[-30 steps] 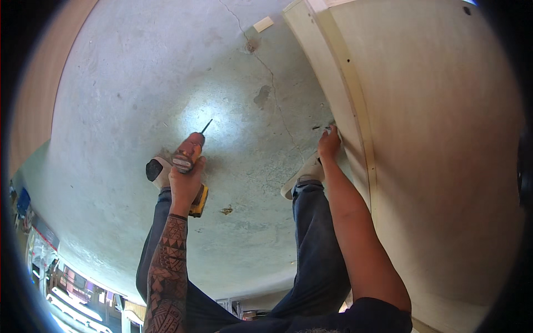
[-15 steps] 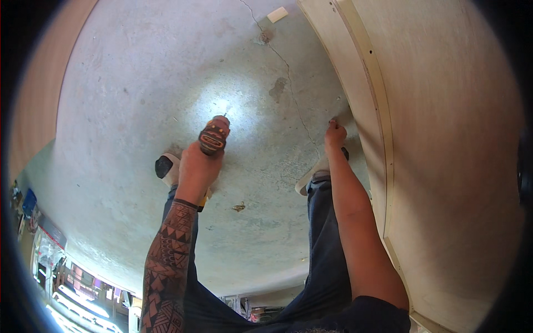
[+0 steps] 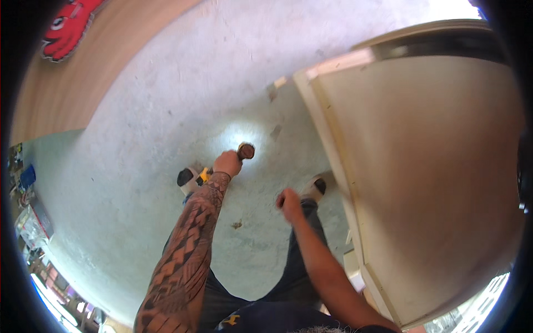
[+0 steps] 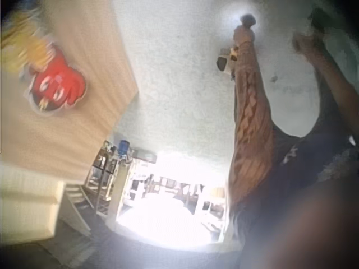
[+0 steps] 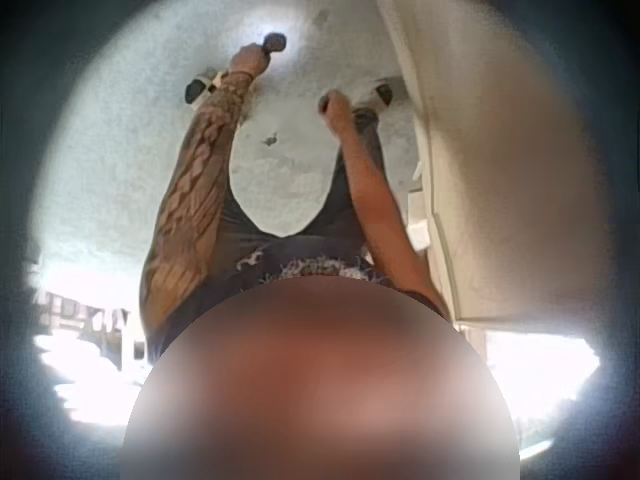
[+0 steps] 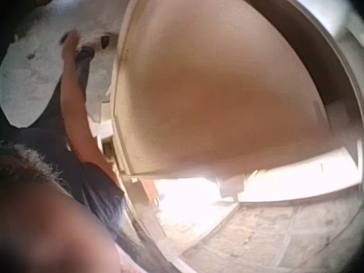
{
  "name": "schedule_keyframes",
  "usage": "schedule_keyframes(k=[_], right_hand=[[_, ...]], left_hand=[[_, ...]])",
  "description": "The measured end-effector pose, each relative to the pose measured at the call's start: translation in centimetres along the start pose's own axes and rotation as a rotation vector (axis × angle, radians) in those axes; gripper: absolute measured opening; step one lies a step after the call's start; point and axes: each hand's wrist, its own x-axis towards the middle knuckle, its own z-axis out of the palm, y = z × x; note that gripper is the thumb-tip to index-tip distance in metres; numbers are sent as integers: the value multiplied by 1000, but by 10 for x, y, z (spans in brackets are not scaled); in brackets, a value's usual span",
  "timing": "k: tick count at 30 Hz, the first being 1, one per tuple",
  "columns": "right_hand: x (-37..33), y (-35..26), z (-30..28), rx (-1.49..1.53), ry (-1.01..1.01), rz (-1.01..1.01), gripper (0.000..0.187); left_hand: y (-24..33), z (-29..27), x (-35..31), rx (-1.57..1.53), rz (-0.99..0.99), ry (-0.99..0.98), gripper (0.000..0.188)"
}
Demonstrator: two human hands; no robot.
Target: Using a drill and hammer to assemble large wooden furniture components in a workshop.
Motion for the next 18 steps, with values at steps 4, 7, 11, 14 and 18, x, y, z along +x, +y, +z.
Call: schedule_keyframes(k=[4,7,11,14,18], right_hand=[[-170,-131,11,454,-309,129,10],[-257,-143,-59,321,-176,12,13],[-348,-120,-170,-48,221,-239,14],[-393,-11,-242,-258,384,-236,10],[-484,71,-251,-953,573,-169,14]], left_hand=[[-45,-34,-81,-5,-43,-1,26],[-12,-103,-165,6,34,98,24],[-20,-162,-283,35,113,213,24],[-81,-161,-372,50,184,47,37],[-119,-126,-427,612,384,-14,36]])
